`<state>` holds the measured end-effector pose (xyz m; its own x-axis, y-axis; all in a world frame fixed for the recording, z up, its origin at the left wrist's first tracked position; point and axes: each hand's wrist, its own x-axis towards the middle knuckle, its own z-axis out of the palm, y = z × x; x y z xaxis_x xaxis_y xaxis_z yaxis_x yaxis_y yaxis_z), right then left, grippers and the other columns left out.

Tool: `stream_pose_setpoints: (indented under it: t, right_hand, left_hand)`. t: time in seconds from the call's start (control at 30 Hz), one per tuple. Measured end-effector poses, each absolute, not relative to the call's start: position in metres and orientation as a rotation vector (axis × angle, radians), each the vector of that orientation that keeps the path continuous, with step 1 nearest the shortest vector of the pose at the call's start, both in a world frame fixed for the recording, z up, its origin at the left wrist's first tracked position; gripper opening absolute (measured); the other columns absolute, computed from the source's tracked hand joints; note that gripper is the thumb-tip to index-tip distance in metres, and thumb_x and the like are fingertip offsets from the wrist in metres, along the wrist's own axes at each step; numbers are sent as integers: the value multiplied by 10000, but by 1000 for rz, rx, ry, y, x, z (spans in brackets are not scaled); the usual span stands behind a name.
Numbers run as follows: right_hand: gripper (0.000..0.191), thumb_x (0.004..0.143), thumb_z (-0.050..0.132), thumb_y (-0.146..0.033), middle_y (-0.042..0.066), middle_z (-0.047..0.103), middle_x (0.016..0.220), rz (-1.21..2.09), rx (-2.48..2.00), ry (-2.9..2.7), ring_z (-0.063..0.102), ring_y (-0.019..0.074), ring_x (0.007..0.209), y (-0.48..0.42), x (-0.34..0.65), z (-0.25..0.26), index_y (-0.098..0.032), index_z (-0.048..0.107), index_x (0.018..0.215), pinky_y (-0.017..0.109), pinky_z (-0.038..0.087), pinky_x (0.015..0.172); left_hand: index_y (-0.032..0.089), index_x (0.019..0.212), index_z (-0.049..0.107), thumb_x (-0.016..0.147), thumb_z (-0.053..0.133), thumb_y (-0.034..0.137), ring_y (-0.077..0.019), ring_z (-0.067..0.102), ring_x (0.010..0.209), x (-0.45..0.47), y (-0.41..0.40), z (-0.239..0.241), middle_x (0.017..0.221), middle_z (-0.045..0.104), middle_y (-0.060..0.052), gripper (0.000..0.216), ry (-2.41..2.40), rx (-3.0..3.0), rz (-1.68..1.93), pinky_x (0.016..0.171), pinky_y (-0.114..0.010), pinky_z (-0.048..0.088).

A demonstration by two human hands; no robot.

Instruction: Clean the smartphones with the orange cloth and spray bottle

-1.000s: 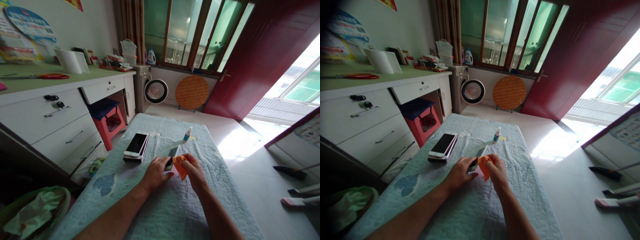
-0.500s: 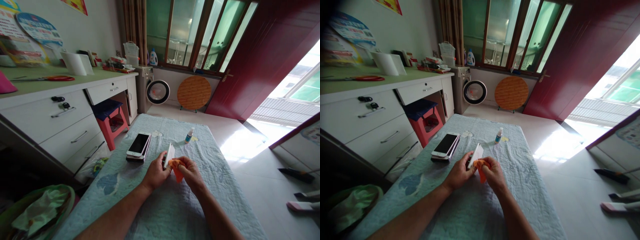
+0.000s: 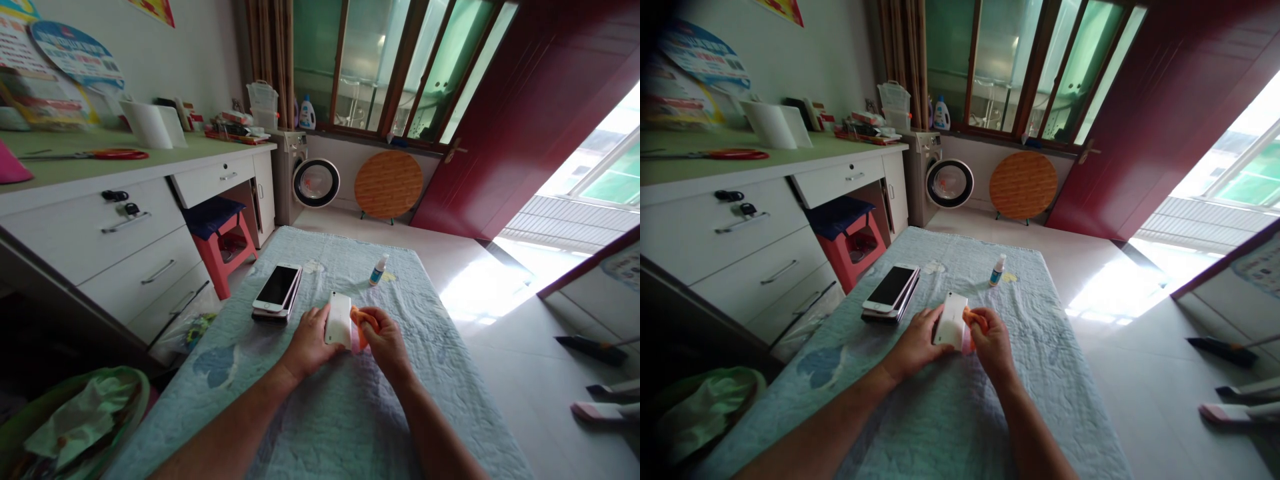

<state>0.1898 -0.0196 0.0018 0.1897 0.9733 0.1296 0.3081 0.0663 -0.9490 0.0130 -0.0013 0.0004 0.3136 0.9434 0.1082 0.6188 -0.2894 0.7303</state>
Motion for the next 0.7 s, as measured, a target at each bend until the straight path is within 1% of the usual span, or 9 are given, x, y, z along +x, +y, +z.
stream_pose_setpoints:
  t: [0.07,0.13,0.23,0.3,0.4,0.53,0.63,0.7]
  right_hand:
    - [180,780,565,-256,42,681,893,691,-1406,-1377,611,183,820,-19,191,-2,-188,645,926,293,474,751]
    - [180,784,557,-209,36,667,948,555,-1362,-1472,609,188,891,-19,190,-5,-208,639,945,306,472,811]
    - [180,819,543,-173,38,641,990,428,-1315,-1620,590,185,941,-20,187,-6,-227,652,952,309,460,854]
    - [181,854,532,-169,45,633,1004,405,-1293,-1734,576,185,946,-23,184,-5,-232,670,953,313,455,858]
    - [191,883,539,-175,50,630,1012,417,-1273,-1947,557,190,940,-26,179,-4,-245,698,963,320,454,848]
    - [200,878,562,-151,49,622,1037,407,-1312,-2097,537,193,953,-29,177,-2,-254,721,941,322,446,852]
    - [213,884,561,-142,45,622,1026,398,-1361,-2094,531,189,949,-28,177,-3,-259,730,943,315,441,854]
    - [207,892,563,-158,47,623,1025,397,-1388,-2074,532,187,944,-26,178,-5,-257,732,958,309,441,852]
  left_hand:
    - [165,1278,516,610,802,389,-312,537,1098,12,-1,0,1148,580,-110,760,1403,2050,681,952,-408,424]
    - [181,1271,517,608,801,438,-319,520,1118,11,-1,-1,1196,558,-113,766,1417,2099,659,953,-406,417]
    - [158,1345,436,612,798,481,-337,483,1172,11,-1,-4,1300,519,-146,879,1401,2172,647,994,-432,384]
    - [136,1372,398,634,783,503,-343,478,1182,11,0,-7,1321,518,-161,909,1379,2212,630,1009,-447,371]
    - [140,1318,462,699,720,546,-342,493,1167,10,0,-9,1308,537,-160,784,1381,2245,626,999,-442,384]
    - [153,1213,553,765,645,573,-328,511,1151,9,0,-7,1278,564,-146,621,1381,2302,616,990,-422,400]
    - [173,1187,572,779,639,567,-317,515,1151,7,0,-5,1278,571,-128,571,1366,2335,582,986,-416,408]
    - [178,1190,571,762,670,549,-314,514,1155,6,1,-3,1281,573,-122,575,1354,2345,563,992,-415,408]
